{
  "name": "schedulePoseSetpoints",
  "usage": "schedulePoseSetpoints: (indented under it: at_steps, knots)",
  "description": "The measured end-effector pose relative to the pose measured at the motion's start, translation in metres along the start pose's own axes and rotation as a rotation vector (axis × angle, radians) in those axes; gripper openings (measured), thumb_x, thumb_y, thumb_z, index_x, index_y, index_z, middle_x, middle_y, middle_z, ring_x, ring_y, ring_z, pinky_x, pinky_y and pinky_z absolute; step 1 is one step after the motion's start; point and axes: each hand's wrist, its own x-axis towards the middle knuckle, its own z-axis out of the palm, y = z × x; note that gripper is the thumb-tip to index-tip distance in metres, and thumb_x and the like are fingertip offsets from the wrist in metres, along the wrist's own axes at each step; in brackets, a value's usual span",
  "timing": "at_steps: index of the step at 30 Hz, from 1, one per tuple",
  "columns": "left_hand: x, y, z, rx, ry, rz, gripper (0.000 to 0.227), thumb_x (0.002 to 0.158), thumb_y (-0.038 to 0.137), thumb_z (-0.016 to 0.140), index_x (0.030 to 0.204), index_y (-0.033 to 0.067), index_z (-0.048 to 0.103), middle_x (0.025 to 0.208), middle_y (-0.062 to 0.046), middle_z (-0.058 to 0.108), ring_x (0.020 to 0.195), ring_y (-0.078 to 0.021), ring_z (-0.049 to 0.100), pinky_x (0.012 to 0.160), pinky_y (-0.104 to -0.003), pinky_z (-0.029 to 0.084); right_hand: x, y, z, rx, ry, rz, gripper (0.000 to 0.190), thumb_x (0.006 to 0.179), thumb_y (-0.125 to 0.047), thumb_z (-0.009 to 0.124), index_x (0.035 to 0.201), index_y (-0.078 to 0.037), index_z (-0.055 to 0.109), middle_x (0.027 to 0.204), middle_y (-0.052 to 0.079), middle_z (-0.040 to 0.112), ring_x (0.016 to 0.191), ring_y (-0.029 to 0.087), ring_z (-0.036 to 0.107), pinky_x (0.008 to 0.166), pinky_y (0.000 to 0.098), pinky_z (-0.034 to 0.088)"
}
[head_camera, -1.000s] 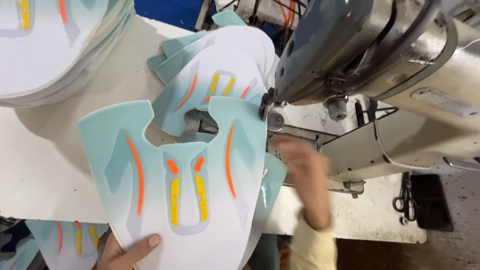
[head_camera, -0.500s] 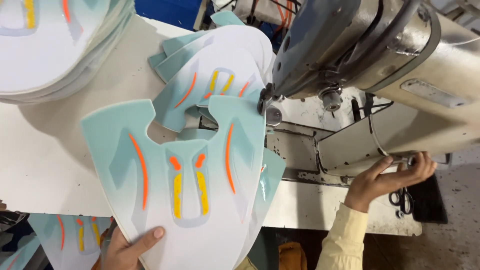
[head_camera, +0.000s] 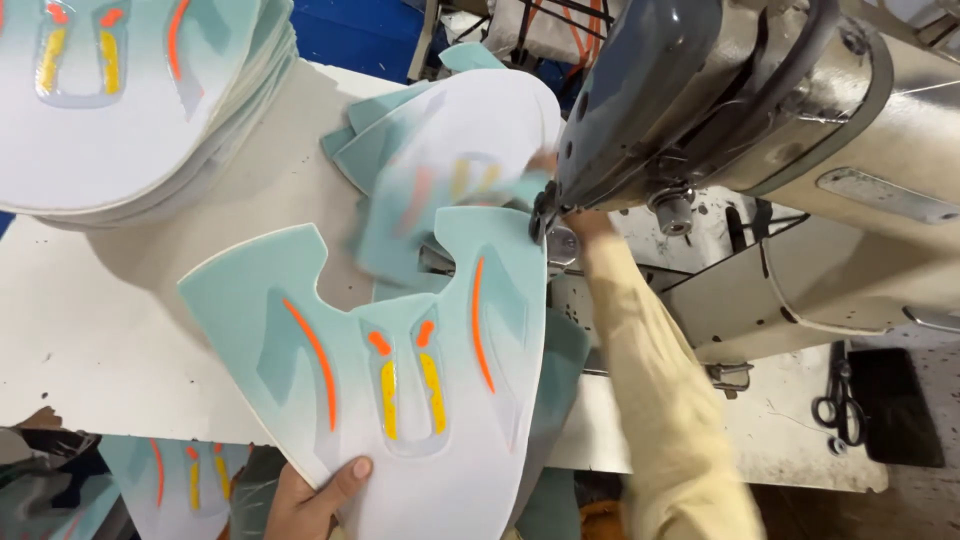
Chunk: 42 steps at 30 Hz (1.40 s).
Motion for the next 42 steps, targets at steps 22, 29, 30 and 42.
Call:
schedulePoseSetpoints:
  at_steps: [22, 29, 30, 42]
  knots:
    - [-0.008, 0.024, 0.008, 0.054, 0.119, -0.288, 0.065, 0.084, 0.011, 0.072, 0.142, -0.0056, 0.048, 0.13, -0.022, 0.068, 0.12, -0.0256, 0.062, 0.103, -0.038, 0.044, -0.053, -0.07, -0.039, 0.442, -0.041, 0.02, 0.032, 0.102, -0.014, 0.064, 0.131, 0.0, 0.065, 0.117, 0.007, 0.07, 0.105, 0.023, 0.064, 0.091, 0.0351, 0.051]
    - [0.002, 0.033, 0.0, 0.097, 0.084, -0.104, 0.061, 0.079, 0.009, 0.075, 0.134, -0.0078, 0.053, 0.119, -0.019, 0.071, 0.108, -0.0219, 0.066, 0.092, -0.035, 0.05, -0.201, -0.155, -0.034, 0.83, 0.252, 0.59, 0.042, 0.108, -0.031, 0.04, 0.118, -0.001, 0.067, 0.089, 0.008, 0.069, 0.072, 0.015, 0.064, 0.062, 0.0302, 0.054]
    - [0.004, 0.034, -0.002, 0.131, 0.108, -0.103, 0.058, 0.079, 0.009, 0.075, 0.131, -0.0078, 0.056, 0.115, -0.018, 0.072, 0.104, -0.0214, 0.067, 0.09, -0.035, 0.051, -0.22, -0.165, -0.024, 0.806, 0.236, 0.686, 0.046, 0.107, -0.032, 0.035, 0.12, -0.002, 0.067, 0.085, 0.009, 0.068, 0.069, 0.016, 0.062, 0.059, 0.0313, 0.053]
    - [0.025, 0.009, -0.016, 0.699, 0.001, 0.573, 0.033, 0.093, 0.005, 0.073, 0.122, -0.0078, 0.066, 0.12, -0.017, 0.071, 0.11, -0.0212, 0.065, 0.105, -0.035, 0.048, -0.251, -0.17, 0.04, 1.004, 0.267, 0.471, 0.043, 0.115, -0.033, 0.042, 0.11, 0.001, 0.067, 0.095, 0.003, 0.07, 0.088, 0.013, 0.062, 0.082, 0.0297, 0.052]
